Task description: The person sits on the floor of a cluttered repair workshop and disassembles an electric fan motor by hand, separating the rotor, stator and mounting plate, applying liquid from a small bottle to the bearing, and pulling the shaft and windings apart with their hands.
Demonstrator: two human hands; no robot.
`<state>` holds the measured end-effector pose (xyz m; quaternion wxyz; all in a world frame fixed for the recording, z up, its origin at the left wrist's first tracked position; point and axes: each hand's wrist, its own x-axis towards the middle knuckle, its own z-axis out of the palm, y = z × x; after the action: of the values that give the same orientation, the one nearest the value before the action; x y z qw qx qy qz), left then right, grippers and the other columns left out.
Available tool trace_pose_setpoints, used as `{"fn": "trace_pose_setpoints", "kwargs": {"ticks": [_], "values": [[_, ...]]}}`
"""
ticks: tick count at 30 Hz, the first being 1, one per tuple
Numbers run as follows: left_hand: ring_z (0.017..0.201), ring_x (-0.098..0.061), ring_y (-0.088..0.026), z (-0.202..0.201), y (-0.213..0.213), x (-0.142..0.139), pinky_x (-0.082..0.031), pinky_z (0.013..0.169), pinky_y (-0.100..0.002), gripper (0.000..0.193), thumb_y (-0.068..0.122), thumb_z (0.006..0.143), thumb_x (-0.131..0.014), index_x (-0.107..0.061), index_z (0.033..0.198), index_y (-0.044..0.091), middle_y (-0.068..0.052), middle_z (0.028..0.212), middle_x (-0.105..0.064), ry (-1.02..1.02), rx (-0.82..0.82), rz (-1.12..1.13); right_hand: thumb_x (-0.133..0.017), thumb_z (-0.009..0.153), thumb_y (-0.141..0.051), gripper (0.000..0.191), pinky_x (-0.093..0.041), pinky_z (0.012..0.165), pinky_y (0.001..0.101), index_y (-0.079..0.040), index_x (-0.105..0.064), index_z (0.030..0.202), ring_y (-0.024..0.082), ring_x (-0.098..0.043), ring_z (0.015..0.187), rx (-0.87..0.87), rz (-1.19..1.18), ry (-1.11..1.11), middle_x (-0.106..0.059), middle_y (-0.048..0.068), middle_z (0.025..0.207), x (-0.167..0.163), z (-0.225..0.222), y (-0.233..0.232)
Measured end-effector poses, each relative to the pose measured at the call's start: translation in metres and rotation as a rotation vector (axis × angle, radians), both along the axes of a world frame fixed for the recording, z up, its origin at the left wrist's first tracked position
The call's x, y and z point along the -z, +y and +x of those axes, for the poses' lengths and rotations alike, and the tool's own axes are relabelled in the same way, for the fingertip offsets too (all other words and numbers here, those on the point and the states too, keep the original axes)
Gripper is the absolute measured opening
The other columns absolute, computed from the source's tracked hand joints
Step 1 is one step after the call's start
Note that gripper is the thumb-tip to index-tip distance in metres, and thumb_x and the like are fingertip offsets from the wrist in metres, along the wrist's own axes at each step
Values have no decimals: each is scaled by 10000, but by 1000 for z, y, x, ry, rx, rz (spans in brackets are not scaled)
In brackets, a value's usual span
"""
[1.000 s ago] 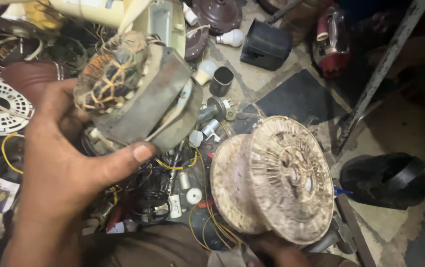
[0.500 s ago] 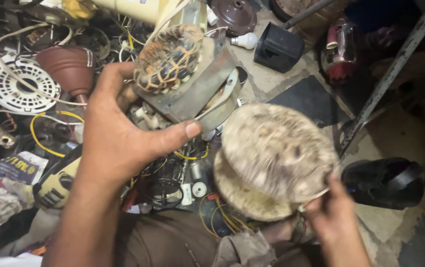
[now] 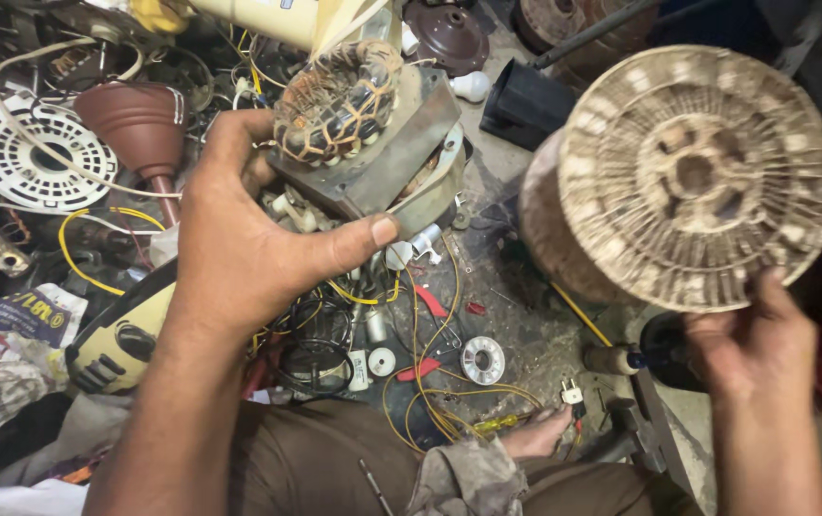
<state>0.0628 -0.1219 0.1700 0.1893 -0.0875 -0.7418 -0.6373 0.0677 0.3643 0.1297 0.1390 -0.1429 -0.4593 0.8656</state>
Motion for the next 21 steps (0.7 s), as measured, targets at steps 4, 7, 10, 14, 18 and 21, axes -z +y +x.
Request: {"fn": "trace_pose_setpoints", "kwargs": {"ticks": [4, 7, 10, 14, 18, 21], "values": [[1153, -731, -188, -1, 2, -2, -588, 1017, -323, 917, 368, 672, -953, -497, 1354, -42, -137, 1244, -734, -38, 15, 59, -499, 1130, -234, 353, -453, 1153, 438, -47, -559, 1423, 225, -635, 1340, 20, 58, -51, -649, 89, 1455, 29, -19, 5], [1133, -729, -185, -1, 3, -3, -590, 998, -319, 916, 361, 657, -952, -499, 1346, -38, -135, 1222, -733, -50, 11, 43, -494, 1121, -245, 346, -484, 1147, 450, -56, -544, 1406, 228, -631, 1295, -1, 119, -94, -638, 87, 1417, 54, -36, 6], [1115, -734, -183, 0, 4, -3, -587, 990, -315, 909, 358, 648, -953, -512, 1339, -34, -136, 1199, -748, -60, -11, 7, -469, 1110, -266, 359, -496, 1127, 447, -61, -537, 1396, 233, -630, 1260, -67, 175, -91, -639, 87, 1391, 81, -45, 9], [1118, -732, -175, -1, 5, -1, -595, 976, -312, 912, 369, 639, -956, -514, 1327, -33, -134, 1202, -743, -71, -10, 0, -473, 1110, -274, 370, -479, 1107, 457, -66, -515, 1413, 242, -610, 1244, -168, 263, -106, -622, 83, 1382, 122, -49, 25], [1102, -736, -170, -3, 7, 1, -593, 969, -315, 923, 382, 626, -960, -519, 1322, -35, -132, 1182, -756, -83, 0, 4, -472, 1102, -339, 405, -561, 977, 409, -75, -542, 1401, 238, -667, 1162, -129, 172, -404, -660, 102, 1345, 143, -49, 48], [1085, -741, -165, -5, 9, 2, -596, 958, -312, 934, 395, 614, -962, -523, 1318, -34, -129, 1167, -763, -93, -4, 2, -459, 1071, -338, 412, -597, 862, 408, -79, -537, 1381, 249, -690, 1076, -171, 229, -604, -668, 125, 1298, 152, -33, 40]]}}
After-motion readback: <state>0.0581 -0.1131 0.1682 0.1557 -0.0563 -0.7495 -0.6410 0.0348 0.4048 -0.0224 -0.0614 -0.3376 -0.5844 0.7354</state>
